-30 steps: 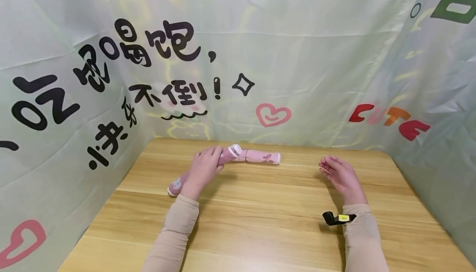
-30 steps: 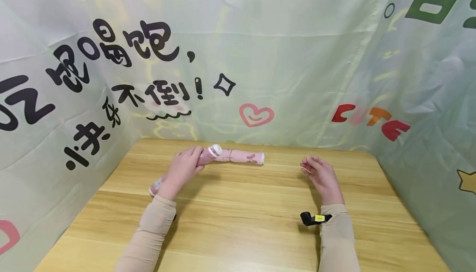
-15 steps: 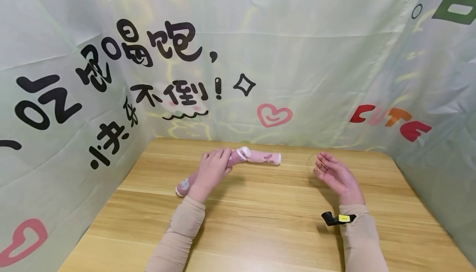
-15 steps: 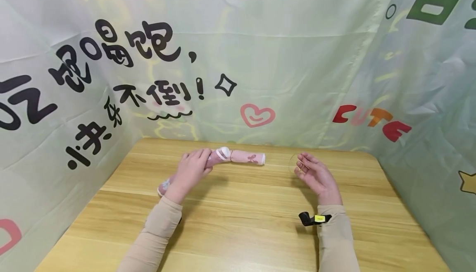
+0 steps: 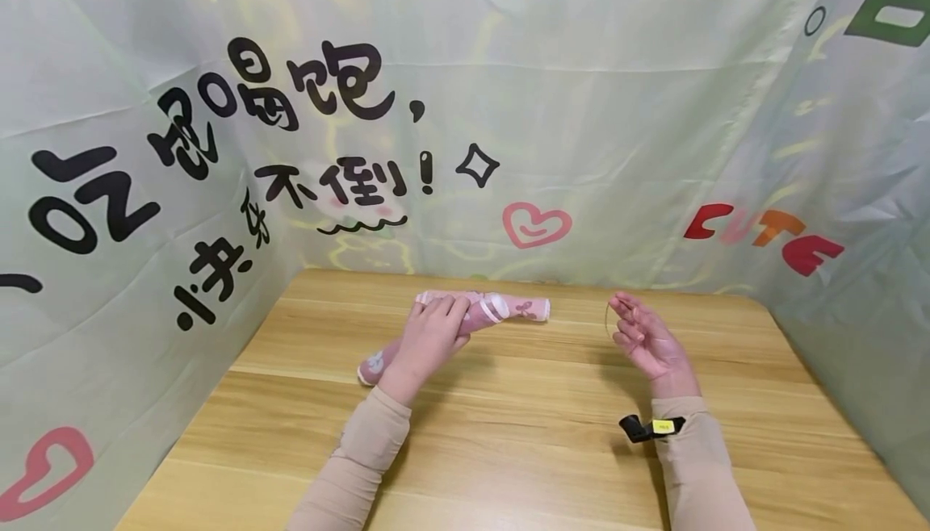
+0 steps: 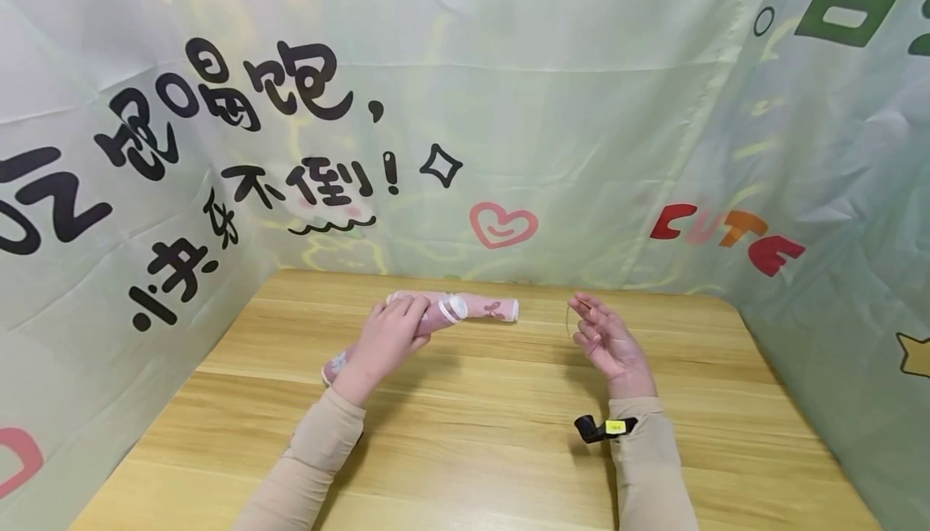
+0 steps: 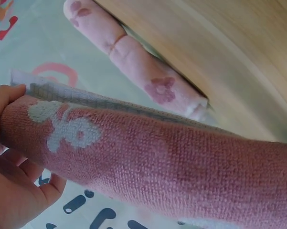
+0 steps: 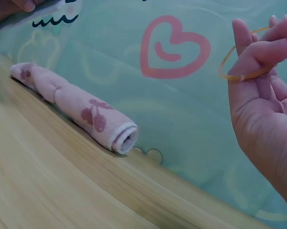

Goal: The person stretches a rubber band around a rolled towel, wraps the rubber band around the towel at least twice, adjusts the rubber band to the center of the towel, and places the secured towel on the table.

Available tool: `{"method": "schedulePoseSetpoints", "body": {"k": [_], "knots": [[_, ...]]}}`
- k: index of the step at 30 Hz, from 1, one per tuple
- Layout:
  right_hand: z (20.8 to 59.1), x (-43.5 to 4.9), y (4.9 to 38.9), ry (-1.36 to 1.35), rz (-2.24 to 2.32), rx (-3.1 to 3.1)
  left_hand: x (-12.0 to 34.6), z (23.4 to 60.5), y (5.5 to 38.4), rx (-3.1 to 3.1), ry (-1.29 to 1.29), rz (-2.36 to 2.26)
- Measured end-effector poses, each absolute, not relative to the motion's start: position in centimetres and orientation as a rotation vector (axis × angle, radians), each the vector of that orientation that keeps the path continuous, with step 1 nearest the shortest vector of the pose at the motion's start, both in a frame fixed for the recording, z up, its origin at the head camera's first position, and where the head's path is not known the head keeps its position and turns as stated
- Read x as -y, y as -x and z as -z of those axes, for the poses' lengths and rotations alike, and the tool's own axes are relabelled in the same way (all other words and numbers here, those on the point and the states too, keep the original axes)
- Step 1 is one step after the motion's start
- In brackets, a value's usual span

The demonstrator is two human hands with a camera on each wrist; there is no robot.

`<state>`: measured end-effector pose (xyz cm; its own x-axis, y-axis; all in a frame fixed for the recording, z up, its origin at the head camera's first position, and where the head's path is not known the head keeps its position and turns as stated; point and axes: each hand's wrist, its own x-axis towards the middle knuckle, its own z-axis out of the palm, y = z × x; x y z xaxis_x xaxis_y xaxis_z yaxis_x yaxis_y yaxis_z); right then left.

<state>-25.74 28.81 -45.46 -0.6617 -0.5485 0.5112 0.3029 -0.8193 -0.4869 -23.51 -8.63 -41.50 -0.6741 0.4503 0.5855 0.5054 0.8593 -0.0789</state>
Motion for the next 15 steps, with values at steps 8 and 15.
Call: {"method": "schedulePoseSetpoints", "body": {"k": [8, 15], "knots": [[45.4, -28.1, 25.6, 0.706, 2.483, -0.470, 8.0, 41.6, 23.2, 2.349, 0.723, 0.103], [45.2, -26.6, 25.8, 0.790, 2.391, -0.675, 7.6, 41.9, 23.1, 2.318, 0.756, 0.103]]}}
